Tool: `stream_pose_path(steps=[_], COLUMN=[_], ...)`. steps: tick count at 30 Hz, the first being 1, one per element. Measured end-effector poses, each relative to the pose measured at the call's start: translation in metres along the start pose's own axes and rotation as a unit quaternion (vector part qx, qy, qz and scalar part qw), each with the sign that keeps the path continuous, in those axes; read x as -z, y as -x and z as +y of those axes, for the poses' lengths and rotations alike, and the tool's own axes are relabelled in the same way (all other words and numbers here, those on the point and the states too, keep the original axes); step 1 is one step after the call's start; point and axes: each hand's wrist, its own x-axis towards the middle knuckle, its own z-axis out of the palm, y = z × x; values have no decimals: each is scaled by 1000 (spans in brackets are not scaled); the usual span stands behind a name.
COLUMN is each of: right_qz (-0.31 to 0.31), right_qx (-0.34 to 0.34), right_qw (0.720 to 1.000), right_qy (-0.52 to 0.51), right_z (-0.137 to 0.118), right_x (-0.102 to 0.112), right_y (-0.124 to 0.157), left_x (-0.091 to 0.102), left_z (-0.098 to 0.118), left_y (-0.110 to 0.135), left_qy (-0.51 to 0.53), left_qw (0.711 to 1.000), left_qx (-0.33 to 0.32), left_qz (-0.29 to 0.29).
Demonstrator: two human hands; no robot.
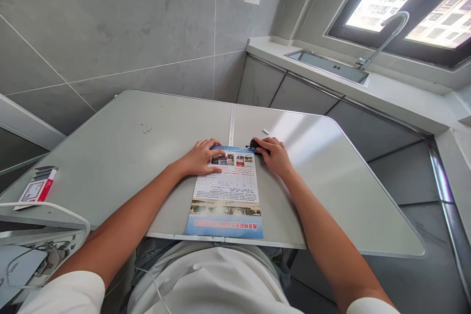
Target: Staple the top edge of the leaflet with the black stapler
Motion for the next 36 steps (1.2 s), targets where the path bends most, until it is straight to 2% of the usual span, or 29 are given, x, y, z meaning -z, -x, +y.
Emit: stream_pose_path(steps=[20,36], right_qz=[-8,-9], right_qx=[2,-26], right_qw=[1000,1000], right_qy=[15,-6], right_z=[1,-3], right_x=[2,3], right_y=[-1,-3], left_x=[0,0], left_z=[0,0], left_y=[0,0], left_qy=[-15,-10], left_qw=[1000,1000], left_qx=[1,0], left_qz=[-3,-1])
